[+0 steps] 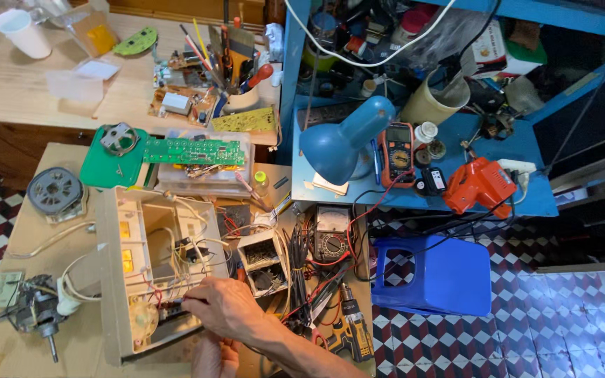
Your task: The person works on an open electronic device on a cluttered workbench, using a multimeter to test internal components and wires. They manipulate wires and connectors inside the device casing, occasionally adjusting the multimeter probes and repositioning the device.
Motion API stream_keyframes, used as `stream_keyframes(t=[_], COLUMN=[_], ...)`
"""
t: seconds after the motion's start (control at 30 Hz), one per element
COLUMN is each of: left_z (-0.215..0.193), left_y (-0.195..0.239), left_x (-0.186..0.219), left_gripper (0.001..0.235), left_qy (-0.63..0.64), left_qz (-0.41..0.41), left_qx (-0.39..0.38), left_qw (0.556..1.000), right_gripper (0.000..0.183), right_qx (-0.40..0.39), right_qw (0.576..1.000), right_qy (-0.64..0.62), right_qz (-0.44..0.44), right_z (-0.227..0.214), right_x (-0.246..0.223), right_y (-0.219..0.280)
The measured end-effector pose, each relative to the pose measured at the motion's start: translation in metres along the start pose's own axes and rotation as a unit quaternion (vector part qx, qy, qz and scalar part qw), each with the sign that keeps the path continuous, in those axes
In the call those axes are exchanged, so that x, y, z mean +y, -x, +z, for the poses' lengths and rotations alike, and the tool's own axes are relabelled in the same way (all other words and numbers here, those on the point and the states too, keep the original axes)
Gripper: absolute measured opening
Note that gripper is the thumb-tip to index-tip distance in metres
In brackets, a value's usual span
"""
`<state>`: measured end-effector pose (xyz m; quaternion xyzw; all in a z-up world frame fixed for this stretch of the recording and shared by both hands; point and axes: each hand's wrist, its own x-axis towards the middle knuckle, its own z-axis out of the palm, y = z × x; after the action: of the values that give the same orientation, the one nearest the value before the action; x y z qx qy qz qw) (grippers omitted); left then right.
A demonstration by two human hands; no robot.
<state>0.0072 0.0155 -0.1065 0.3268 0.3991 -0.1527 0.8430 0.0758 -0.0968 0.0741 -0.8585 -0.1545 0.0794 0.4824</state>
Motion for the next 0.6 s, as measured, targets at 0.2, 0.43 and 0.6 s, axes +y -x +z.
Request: stream_keyframes(t=[0.2,0.43,0.6], left_z=[-0.009,-0.016,-0.005], left_y=[-0.028,-0.032,0.019], left_x=[-0.006,-0.011,0.005], left_gripper=[0.038,0.042,0.045], left_qy=[-0.034,-0.055,-0.114], left_qz=[0.008,0.015,0.074], left_qx=[-0.004,-0.025,-0.092], left_qw=[0.999,0.998,0.986], right_gripper=[0.028,0.028,0.028], right_qx=[0.011,0.002,-0.004], right_qw=[1.000,1.000,1.000], right_qy=[-0.027,-0.018,-0.017], right_qz=[-0.005,-0.017,0.006], right_z=[0.002,0.003,0.009], right_x=[0.003,0.006,0.001], right_y=[0.003,0.000,-0.003])
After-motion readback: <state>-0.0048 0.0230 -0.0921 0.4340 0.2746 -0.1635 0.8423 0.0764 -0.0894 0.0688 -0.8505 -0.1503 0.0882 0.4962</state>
